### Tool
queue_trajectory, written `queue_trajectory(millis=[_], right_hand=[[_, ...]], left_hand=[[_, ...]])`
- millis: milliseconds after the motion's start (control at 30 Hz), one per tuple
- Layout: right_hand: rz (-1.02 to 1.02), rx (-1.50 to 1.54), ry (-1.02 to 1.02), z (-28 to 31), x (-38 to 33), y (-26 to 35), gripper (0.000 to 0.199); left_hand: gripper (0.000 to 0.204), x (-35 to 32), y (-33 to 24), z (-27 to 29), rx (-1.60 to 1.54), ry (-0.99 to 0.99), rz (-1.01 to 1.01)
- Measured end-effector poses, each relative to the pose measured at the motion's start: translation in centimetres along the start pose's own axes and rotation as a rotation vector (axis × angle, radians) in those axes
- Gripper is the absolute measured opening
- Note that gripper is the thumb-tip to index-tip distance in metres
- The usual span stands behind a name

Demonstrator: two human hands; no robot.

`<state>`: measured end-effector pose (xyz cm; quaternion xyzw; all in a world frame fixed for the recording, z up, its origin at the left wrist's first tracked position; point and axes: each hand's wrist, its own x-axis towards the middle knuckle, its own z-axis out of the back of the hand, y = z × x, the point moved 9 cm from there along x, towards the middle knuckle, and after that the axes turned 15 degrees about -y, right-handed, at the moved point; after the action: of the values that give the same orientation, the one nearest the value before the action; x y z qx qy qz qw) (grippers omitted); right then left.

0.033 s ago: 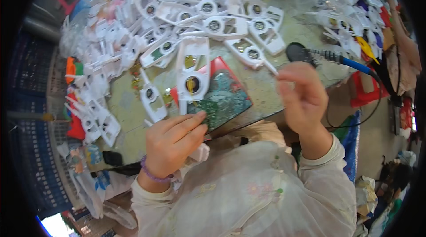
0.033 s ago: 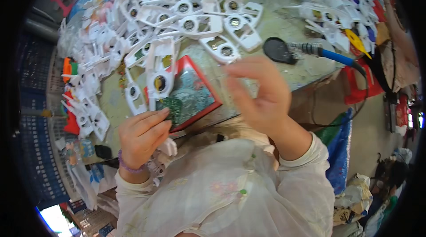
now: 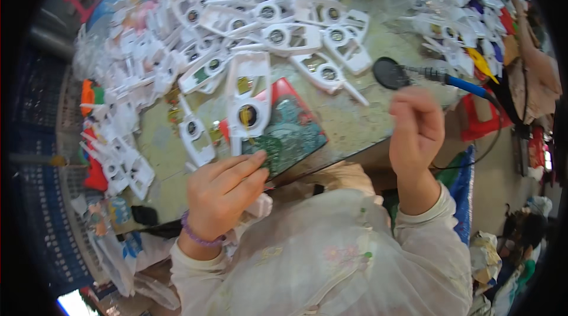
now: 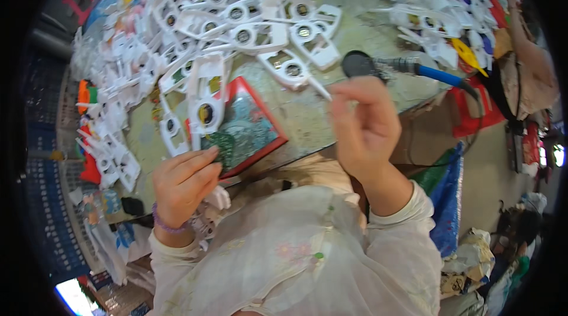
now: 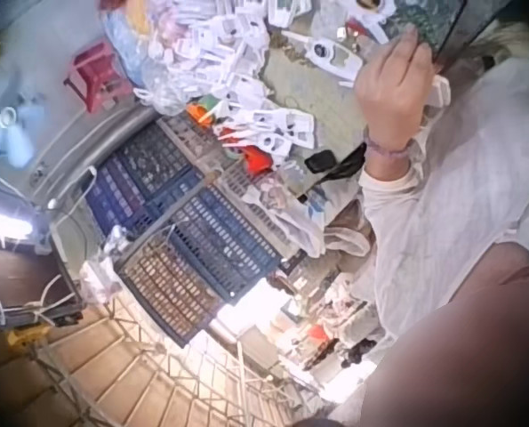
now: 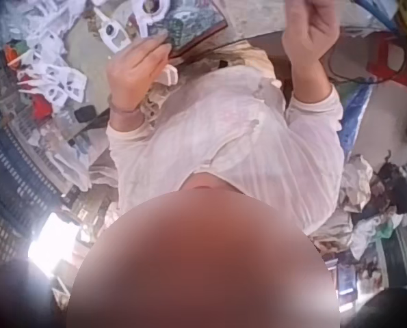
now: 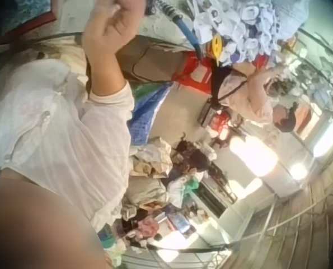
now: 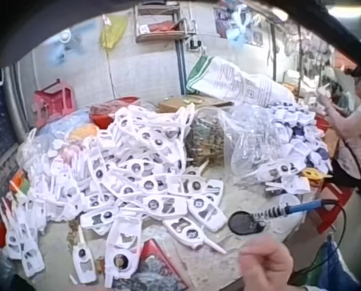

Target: Soldering wires to a small green circuit board for a white plastic toy component.

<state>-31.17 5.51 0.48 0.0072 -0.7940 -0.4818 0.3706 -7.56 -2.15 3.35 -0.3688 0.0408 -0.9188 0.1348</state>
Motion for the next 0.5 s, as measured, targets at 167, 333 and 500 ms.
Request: queue_trajectory(millis=[167,333,500], right_hand=[[-0.222,0.126,-0.547,11.2,1.3,-3.7,0.026],[-0.103,-0.415,-0.418,11.8,5.5,-3.3,0.03],[0.649,-1.499,-0.052,14.1,7.8,1.7,0.029]], left_hand=[[0.024,0.3,-0.2,0.4,-0.017,-0.028,0.02],[0.025,-0.1,0.0,0.4,-0.002,-0.03,0.028],[0.022,-0.4,0.0,0.1,0.015,-0.013,0.002]])
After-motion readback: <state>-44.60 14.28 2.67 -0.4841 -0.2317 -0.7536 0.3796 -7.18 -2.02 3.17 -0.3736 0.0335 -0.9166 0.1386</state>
